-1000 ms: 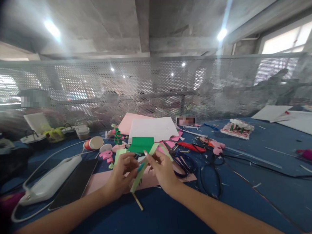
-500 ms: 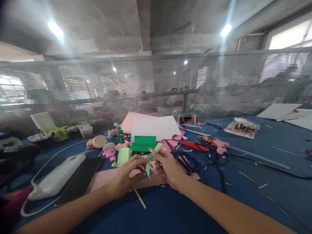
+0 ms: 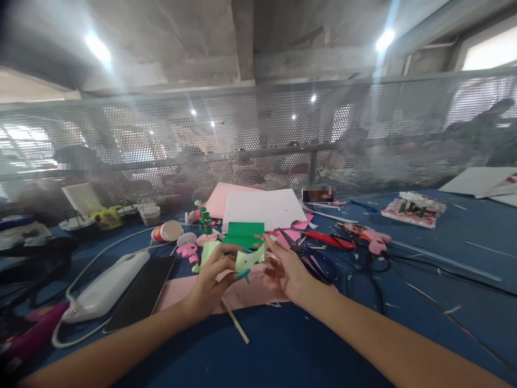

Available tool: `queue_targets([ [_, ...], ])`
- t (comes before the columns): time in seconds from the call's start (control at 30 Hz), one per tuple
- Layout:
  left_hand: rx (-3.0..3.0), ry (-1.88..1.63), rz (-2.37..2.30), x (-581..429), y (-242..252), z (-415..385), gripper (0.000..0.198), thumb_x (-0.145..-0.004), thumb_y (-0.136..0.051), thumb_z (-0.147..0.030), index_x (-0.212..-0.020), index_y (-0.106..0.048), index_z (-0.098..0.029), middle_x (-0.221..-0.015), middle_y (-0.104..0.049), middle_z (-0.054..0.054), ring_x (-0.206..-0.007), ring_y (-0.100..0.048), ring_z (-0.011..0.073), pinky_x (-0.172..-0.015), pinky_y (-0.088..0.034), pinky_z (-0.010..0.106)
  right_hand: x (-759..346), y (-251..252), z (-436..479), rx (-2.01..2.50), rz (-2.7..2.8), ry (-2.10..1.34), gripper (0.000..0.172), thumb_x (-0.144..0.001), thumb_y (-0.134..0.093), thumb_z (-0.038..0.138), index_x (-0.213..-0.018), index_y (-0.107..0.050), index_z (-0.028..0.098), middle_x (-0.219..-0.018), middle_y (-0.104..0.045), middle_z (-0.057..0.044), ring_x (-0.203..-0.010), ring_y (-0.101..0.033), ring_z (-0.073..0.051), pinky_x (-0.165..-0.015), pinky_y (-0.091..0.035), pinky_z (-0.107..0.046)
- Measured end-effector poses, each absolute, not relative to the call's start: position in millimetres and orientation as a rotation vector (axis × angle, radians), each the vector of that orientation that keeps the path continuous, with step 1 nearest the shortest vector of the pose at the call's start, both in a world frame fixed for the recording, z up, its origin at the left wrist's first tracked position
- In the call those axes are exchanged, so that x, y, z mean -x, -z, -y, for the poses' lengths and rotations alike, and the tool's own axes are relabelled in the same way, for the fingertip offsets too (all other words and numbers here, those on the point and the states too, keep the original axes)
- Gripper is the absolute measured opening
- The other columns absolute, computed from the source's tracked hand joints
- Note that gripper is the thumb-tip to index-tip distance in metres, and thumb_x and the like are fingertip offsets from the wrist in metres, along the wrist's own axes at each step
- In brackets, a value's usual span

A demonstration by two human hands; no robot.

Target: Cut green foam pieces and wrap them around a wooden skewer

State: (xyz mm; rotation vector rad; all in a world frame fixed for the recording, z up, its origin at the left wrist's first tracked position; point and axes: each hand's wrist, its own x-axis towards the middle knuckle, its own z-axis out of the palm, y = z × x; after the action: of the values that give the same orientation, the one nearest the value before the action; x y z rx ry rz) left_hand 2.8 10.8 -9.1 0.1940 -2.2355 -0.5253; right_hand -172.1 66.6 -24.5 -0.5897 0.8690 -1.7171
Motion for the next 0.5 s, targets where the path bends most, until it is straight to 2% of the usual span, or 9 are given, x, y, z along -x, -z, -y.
queue_targets([
  [0.13, -0.192, 0.631, 2.249, -2.1, 8.0, -10.2, 0.010, -0.084, -0.049, -0.013, -0.079, -0.056, -0.018, -0.091, -0.057, 0.007, -0.096, -0.051, 0.0181, -0.086, -0.041, 0.035, 174.9, 25.2, -63.4, 0.451, -0.699, 1.718, 0.031, -0.063, -0.078, 0.031, -0.091, -0.066, 0.023, -0.050, -0.049, 0.009, -0.037, -0.036, -0.002, -0.043, -0.045, -0.014],
  [0.3, -0.285, 0.657, 2.188, -0.2, 10.8, -7.7, 0.012, -0.083, -0.051, -0.016, -0.072, -0.054, -0.016, -0.084, -0.055, 0.005, -0.085, -0.052, 0.0156, -0.077, -0.043, 0.029, 172.0, 19.8, -66.3, 0.418, -0.685, 1.693, 0.016, -0.068, -0.075, 0.028, -0.078, -0.065, 0.021, -0.060, -0.060, 0.007, -0.033, -0.029, 0.000, -0.039, -0.043, -0.013],
  [0.43, -0.219, 0.654, 2.209, -1.1, 10.0, -9.8, 0.013, -0.082, -0.052, -0.017, -0.069, -0.054, -0.016, -0.083, -0.056, 0.005, -0.079, -0.054, 0.0140, -0.071, -0.043, 0.025, 169.9, 21.7, -65.4, 0.505, -0.728, 1.676, 0.029, -0.060, -0.079, 0.029, -0.082, -0.065, 0.017, -0.067, -0.066, 0.003, -0.032, -0.029, 0.001, -0.032, -0.033, -0.011],
  [0.5, -0.171, 0.678, 2.249, -2.6, 9.3, -12.1, 0.012, -0.083, -0.052, -0.018, -0.072, -0.056, -0.016, -0.086, -0.059, 0.006, -0.081, -0.056, 0.0143, -0.072, -0.044, 0.025, 168.5, 26.8, -64.1, 0.615, -0.791, 1.693, 0.035, -0.056, -0.081, 0.033, -0.081, -0.063, 0.016, -0.057, -0.062, 0.004, -0.031, -0.031, 0.000, -0.031, -0.031, -0.012],
])
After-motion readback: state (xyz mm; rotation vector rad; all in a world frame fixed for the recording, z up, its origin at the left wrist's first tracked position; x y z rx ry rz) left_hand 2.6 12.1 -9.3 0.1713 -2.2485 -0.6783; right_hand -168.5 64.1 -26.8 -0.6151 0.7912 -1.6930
